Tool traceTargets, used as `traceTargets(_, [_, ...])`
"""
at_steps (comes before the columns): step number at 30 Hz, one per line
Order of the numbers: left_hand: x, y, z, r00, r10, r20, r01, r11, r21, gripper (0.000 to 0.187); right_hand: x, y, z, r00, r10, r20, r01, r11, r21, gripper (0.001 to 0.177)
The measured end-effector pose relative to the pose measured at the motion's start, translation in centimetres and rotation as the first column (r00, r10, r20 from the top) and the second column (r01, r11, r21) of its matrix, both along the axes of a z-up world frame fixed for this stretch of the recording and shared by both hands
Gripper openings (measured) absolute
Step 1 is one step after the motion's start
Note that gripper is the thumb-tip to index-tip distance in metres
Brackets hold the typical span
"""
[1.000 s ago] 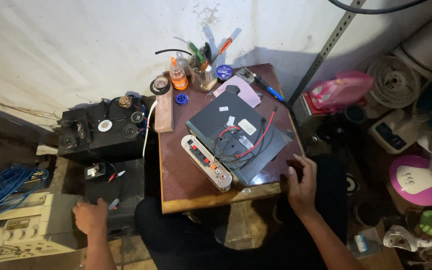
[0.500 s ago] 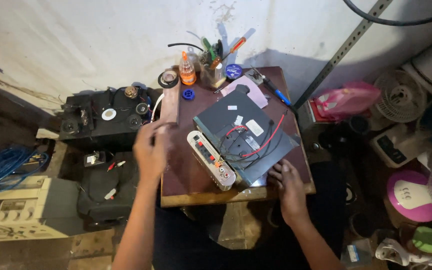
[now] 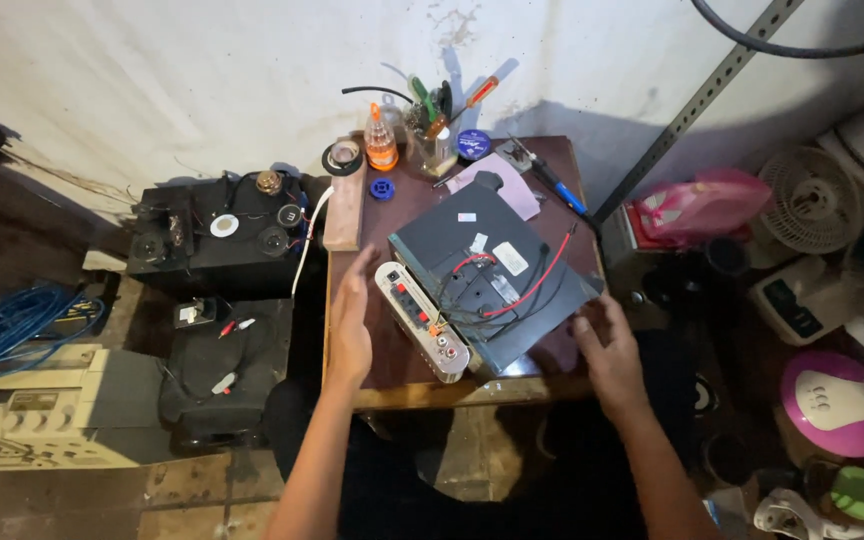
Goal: The person moves a speaker and a power inverter onto a wooden table. They then use a screwdriver to tighten screws on the inverter's terminal block, securing the connected wires.
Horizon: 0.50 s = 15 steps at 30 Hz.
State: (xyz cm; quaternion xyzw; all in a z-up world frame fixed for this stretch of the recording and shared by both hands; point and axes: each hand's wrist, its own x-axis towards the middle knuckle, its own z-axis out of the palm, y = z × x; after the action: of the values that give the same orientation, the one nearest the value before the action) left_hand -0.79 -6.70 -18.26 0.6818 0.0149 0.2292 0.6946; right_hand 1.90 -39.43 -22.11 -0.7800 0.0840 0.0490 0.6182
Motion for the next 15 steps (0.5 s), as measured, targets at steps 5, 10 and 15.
traceTargets(5, [-1.3,-0.6,-3.3,0.974,-0.007,-0.229,-0.018,0.994,-0.106,0.055,0.4,0.2,-1.2,0.998,0.064,-0.005,-0.064,0.988,-0.141,0.061])
traceTargets(10, [-1.0,-1.7,-2.9,0.966,0.007,-0.259,-0.046,0.988,-0.145,0.047,0.1,0.4,-2.1,0.999,0.047,0.028,-0.040,0.976,-0.214,0.053])
traceTargets(15, [-1.5,-2.7,-1.4,0.966,0.198,-0.167,-0.209,0.977,-0.053,0.044,0.0,0.9,1.3,0.913,-0.141,0.382,0.199,0.973,-0.116,0.028])
